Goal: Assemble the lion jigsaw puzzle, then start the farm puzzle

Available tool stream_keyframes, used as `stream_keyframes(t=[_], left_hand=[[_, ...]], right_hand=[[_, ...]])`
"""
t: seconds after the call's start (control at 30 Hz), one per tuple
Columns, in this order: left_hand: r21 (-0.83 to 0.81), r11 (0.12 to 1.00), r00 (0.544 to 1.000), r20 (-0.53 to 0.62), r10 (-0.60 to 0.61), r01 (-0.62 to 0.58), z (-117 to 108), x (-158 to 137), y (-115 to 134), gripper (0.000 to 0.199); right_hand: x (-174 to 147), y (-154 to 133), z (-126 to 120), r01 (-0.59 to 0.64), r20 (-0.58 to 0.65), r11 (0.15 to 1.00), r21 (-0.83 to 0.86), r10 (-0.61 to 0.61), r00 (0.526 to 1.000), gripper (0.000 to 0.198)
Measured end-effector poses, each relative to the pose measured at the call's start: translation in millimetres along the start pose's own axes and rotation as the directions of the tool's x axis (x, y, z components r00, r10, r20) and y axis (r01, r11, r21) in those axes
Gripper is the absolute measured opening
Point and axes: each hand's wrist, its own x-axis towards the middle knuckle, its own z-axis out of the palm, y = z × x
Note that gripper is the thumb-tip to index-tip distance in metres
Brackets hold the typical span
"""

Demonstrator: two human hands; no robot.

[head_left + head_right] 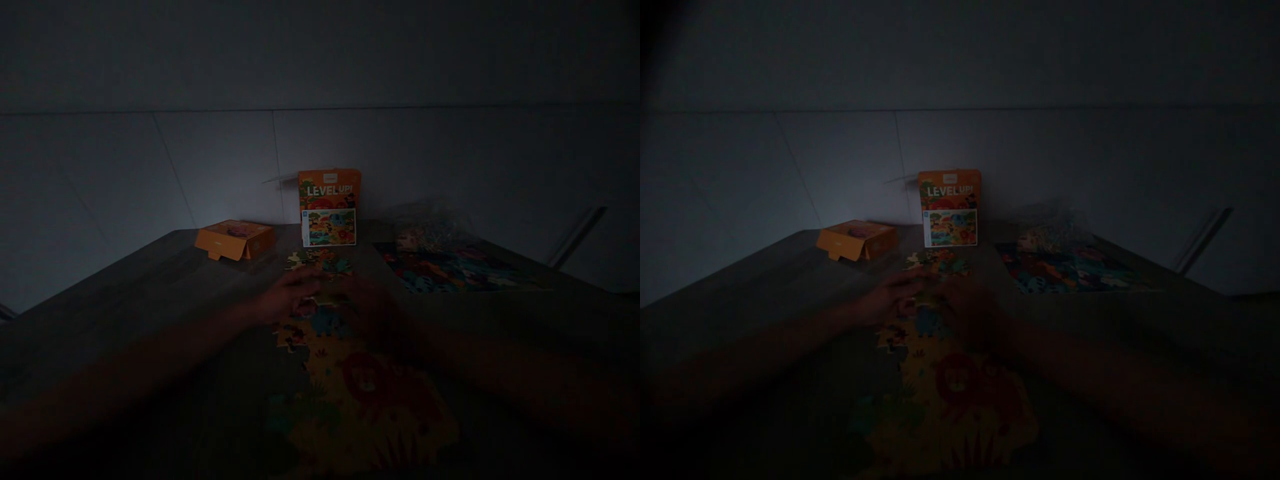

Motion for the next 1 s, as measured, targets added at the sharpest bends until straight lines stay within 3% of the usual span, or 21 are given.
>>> stream_keyframes(t=[0.13,0.23,0.37,0.5,0.8,1.0], left_hand=[[0.011,0.999,0.997,0.057,-0.045,0.044,-11.1,2.1,3.0,0.049],[0.057,0.998,1.000,0.008,-0.026,0.025,-12.2,3.0,2.0,0.047],[0.064,0.997,0.999,0.007,-0.035,0.035,-14.2,1.8,1.6,0.046],[0.097,0.993,0.996,0.056,-0.070,0.064,-22.0,-0.1,3.0,0.045],[0.146,0.987,0.995,0.055,-0.079,0.071,-21.7,0.1,3.0,0.041],[0.216,0.975,0.994,0.078,-0.072,0.054,-14.5,-3.0,8.3,0.034]], right_hand=[[3.2,5.8,8.0,-0.357,0.062,0.933,0.040,0.355,0.933,0.040],[5.5,9.2,8.9,-0.430,0.187,0.897,0.106,0.406,0.894,0.044],[5.8,10.1,6.2,-0.414,0.313,0.898,0.149,0.354,0.881,0.045],[4.1,9.3,4.3,-0.340,0.352,0.925,0.166,0.267,0.897,0.041],[3.8,2.0,-2.4,-0.307,0.310,0.928,0.211,0.234,0.921,0.026],[2.6,1.5,-0.9,-0.256,0.170,0.946,0.201,0.224,0.960,0.023]])
